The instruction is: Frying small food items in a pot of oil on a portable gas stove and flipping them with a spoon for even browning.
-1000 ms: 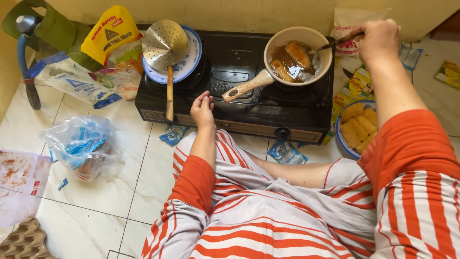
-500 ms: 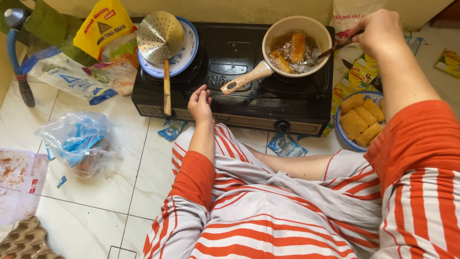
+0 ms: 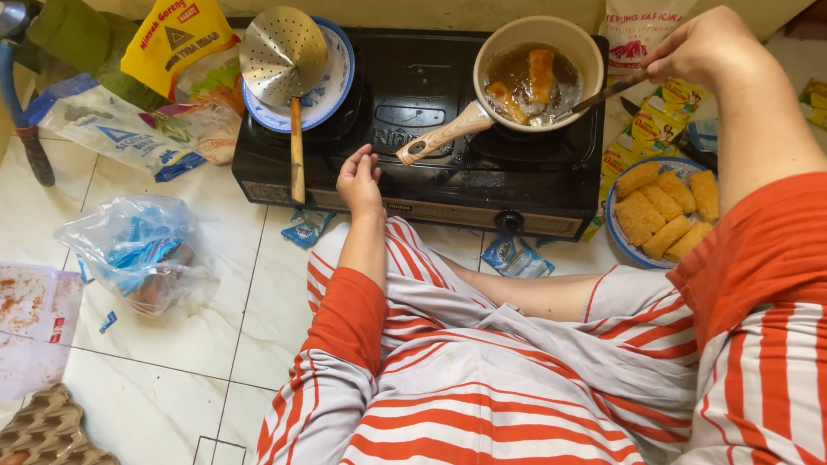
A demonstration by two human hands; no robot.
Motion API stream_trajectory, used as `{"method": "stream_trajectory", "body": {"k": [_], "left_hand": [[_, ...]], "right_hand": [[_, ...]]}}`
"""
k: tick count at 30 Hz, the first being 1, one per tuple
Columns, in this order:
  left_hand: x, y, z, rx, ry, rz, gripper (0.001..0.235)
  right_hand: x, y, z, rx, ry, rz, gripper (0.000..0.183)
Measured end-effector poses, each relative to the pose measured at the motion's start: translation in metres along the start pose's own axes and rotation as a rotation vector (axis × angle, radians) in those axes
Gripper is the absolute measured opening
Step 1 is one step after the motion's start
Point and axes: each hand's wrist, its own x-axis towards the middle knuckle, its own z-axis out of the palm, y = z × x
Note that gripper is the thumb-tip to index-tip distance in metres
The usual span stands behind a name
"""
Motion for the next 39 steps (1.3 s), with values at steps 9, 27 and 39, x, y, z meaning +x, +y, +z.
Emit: {"method": "stream_trajectory", "body": {"k": [9, 27, 39], "left_hand": [[0.005, -0.006, 0.000, -0.016, -0.018, 0.013, 0.023], [0.012, -0.019, -0.010, -0.233, -0.047, -0.037, 0.023], [0.010, -0.013, -0.005, -0.211, -0.040, -0.046, 0.023]], "right_hand": [[-0.012, -0.007, -0.005, 0.177, 0.057, 0.035, 0.011], [0.002, -0.025, 0.065, -0.215, 0.748, -0.508, 0.017], [0.026, -0.018, 0.098, -0.107, 0.637, -0.367, 0.013]]}}
